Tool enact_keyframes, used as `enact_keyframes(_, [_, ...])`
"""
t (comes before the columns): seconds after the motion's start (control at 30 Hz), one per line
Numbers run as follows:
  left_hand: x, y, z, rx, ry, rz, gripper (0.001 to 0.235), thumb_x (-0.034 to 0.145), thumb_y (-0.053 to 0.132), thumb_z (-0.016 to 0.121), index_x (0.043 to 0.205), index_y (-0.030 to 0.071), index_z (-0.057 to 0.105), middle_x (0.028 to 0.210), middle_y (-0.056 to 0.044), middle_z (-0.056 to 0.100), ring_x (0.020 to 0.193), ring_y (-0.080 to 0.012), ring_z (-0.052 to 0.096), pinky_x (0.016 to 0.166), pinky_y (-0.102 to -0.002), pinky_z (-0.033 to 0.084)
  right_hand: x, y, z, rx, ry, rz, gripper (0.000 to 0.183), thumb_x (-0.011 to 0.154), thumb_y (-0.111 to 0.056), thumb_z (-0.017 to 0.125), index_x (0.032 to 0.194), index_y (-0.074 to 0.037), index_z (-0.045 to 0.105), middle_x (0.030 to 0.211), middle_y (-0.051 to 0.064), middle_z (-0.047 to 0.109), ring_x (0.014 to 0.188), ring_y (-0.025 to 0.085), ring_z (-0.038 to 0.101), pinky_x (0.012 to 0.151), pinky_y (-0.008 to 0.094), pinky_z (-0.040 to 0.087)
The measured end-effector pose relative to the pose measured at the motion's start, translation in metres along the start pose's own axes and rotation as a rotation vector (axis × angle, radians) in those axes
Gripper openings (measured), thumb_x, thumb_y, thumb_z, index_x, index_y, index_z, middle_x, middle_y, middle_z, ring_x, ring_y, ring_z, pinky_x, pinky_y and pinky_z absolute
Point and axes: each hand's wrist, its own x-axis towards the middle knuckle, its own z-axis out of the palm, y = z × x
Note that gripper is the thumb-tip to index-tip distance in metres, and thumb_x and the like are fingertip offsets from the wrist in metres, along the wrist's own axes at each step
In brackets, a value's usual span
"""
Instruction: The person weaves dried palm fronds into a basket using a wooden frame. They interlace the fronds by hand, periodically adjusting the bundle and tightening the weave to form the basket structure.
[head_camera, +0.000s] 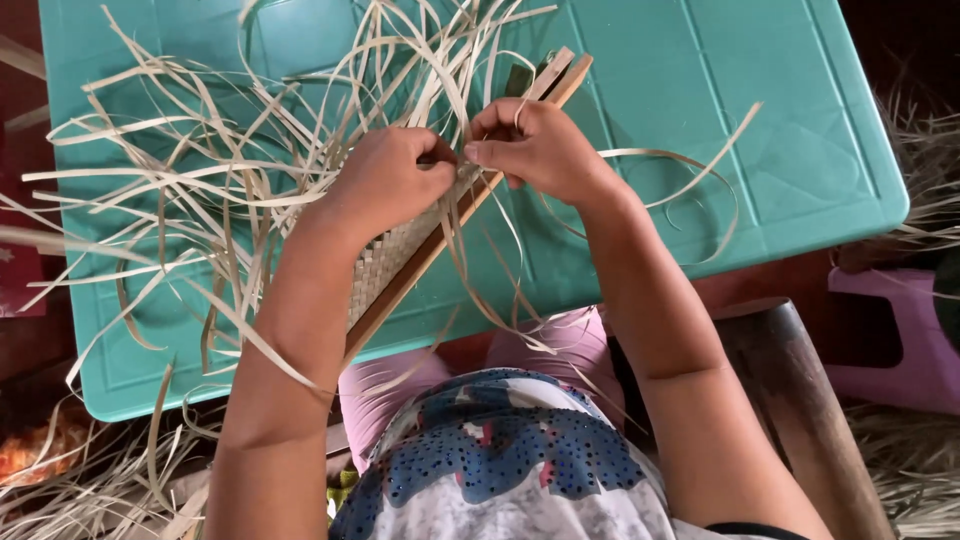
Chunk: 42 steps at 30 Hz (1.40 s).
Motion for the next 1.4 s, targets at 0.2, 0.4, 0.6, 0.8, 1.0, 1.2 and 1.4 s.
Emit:
enact_keyframes(0.2, [0.005, -0.008, 0.006, -0.003, 0.059, 0.05, 0.022, 0.087, 0.025, 0.058, 0.089, 0.012, 0.076, 0.067, -0.006, 0.066, 0.054, -0.0206, 0.051, 0.05, -0.039, 0.036, 0.007, 0.015, 0.002, 0.095, -0.066, -0.011, 0.016, 0.094, -0.017, 0.076, 0.09, -0.01, 0.062, 0.073, -0.002, 0.058, 0.061, 0.007, 0.051, 0.054, 0.022, 0.042])
enact_keyframes(0.4, [0.011, -0.029, 0.018, -0.174, 0.127, 0.13, 0.022, 0.089, 0.032, 0.066, 0.093, 0.015, 0.08, 0.079, -0.006, 0.073, 0.082, -0.0262, 0.071, 0.07, -0.039, 0.053, 0.01, 0.039, 0.001, 0.174, -0.107, -0.173, 0.011, 0.085, -0.007, 0.079, 0.086, -0.002, 0.07, 0.062, 0.006, 0.059, 0.051, 0.013, 0.059, 0.056, 0.026, 0.047])
enact_keyframes(0.6, [0.004, -0.023, 0.014, -0.213, 0.125, 0.129, 0.019, 0.088, 0.028, 0.067, 0.091, 0.014, 0.08, 0.08, -0.009, 0.072, 0.081, -0.0268, 0.071, 0.069, -0.037, 0.053, 0.009, 0.03, 0.002, 0.23, -0.171, -0.365, 0.015, 0.086, -0.001, 0.085, 0.085, 0.001, 0.07, 0.062, 0.007, 0.058, 0.053, 0.013, 0.058, 0.057, 0.025, 0.042])
enact_keyframes(0.8, [0.003, -0.021, 0.013, -0.224, 0.097, 0.121, 0.02, 0.089, 0.027, 0.067, 0.09, 0.012, 0.08, 0.076, -0.01, 0.072, 0.079, -0.0277, 0.07, 0.069, -0.037, 0.053, 0.005, 0.013, -0.008, 0.185, -0.301, -0.512, 0.011, 0.089, -0.001, 0.085, 0.09, 0.002, 0.074, 0.063, 0.005, 0.056, 0.054, 0.008, 0.05, 0.056, 0.02, 0.039])
enact_keyframes(1.0, [0.004, -0.021, 0.017, -0.233, 0.132, 0.171, 0.018, 0.087, 0.027, 0.069, 0.087, 0.012, 0.08, 0.078, -0.01, 0.073, 0.078, -0.0255, 0.07, 0.067, -0.036, 0.053, 0.003, 0.03, -0.004, 0.061, -0.224, -0.611, 0.011, 0.091, -0.007, 0.085, 0.097, -0.003, 0.077, 0.078, 0.009, 0.067, 0.065, 0.015, 0.053, 0.066, 0.029, 0.045])
enact_keyframes(1.2, [0.0, -0.017, 0.014, -0.124, 0.166, 0.268, 0.021, 0.088, 0.019, 0.066, 0.093, 0.004, 0.079, 0.08, -0.02, 0.072, 0.081, -0.041, 0.071, 0.066, -0.044, 0.053, 0.019, 0.039, 0.001, 0.151, -0.037, -0.609, 0.021, 0.089, -0.004, 0.088, 0.105, 0.004, 0.077, 0.078, 0.011, 0.06, 0.067, 0.014, 0.053, 0.061, 0.027, 0.043])
enact_keyframes(1.4, [0.008, -0.01, 0.015, 0.018, 0.034, 0.085, 0.019, 0.091, 0.025, 0.064, 0.087, 0.01, 0.073, 0.075, -0.007, 0.069, 0.058, -0.0209, 0.056, 0.051, -0.039, 0.039, 0.009, 0.021, 0.006, -0.02, 0.158, -0.295, 0.011, 0.092, -0.01, 0.082, 0.101, -0.009, 0.075, 0.087, 0.002, 0.075, 0.079, 0.012, 0.072, 0.071, 0.025, 0.061])
